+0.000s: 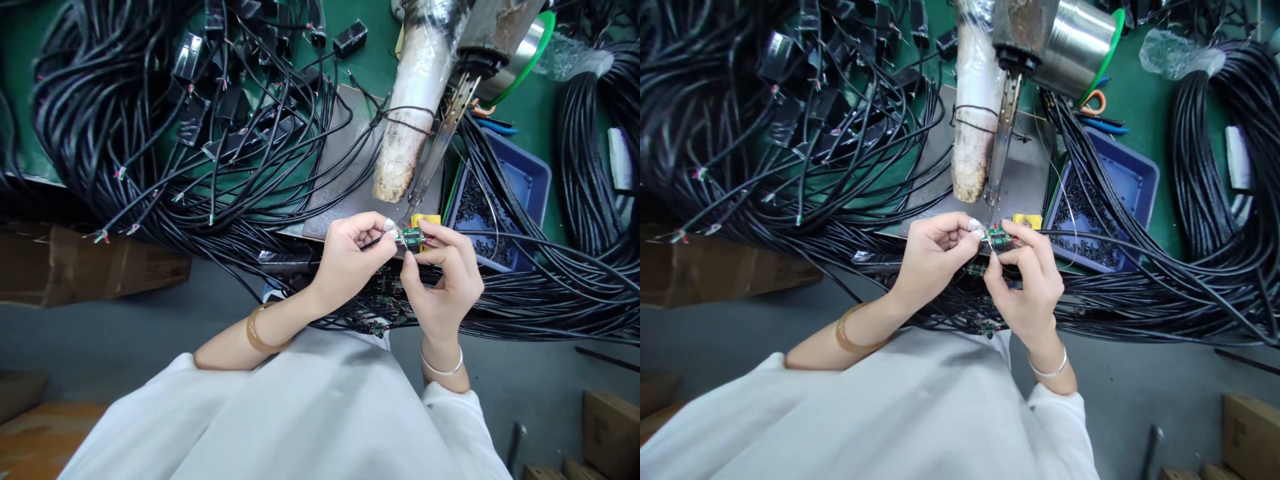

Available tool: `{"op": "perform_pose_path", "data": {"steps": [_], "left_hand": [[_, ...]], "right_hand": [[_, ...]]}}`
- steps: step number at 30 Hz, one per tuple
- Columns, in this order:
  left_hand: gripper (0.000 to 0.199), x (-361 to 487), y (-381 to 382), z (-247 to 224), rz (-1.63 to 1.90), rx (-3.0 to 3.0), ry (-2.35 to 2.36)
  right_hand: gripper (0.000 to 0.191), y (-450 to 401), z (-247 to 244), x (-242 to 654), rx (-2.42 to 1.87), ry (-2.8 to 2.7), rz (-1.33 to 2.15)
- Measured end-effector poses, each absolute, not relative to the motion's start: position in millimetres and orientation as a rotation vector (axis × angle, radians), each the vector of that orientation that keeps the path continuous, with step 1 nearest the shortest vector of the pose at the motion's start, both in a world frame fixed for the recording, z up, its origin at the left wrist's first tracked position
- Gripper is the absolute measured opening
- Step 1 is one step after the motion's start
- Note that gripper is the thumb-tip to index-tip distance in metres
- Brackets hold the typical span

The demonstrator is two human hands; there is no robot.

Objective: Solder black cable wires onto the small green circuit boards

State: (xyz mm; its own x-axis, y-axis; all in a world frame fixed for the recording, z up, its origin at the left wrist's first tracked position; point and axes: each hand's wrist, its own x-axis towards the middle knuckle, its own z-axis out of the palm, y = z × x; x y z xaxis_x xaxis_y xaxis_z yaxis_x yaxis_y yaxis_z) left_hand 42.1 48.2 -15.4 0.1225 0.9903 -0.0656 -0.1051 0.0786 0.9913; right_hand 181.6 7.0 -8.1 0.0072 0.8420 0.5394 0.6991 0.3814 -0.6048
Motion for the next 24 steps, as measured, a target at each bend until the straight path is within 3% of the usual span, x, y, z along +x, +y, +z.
{"op": "perform_pose_path", "data": {"steps": [6, 13, 24], "left_hand": [[0.009, 40, 47, -17, 1.082, 1.128, 1.06], [0.018, 31, 49, -17, 1.033, 1.119, 0.92], [0.016, 35, 56, -15, 1.05, 1.068, 0.947]], "right_hand": [[0.016, 7, -13, 183, -1.368, -1.739, 0.142], [0.013, 11, -8, 186, -1.353, -1.606, 0.391], [0.014, 15, -5, 189, -1.338, -1.648, 0.467]]}}
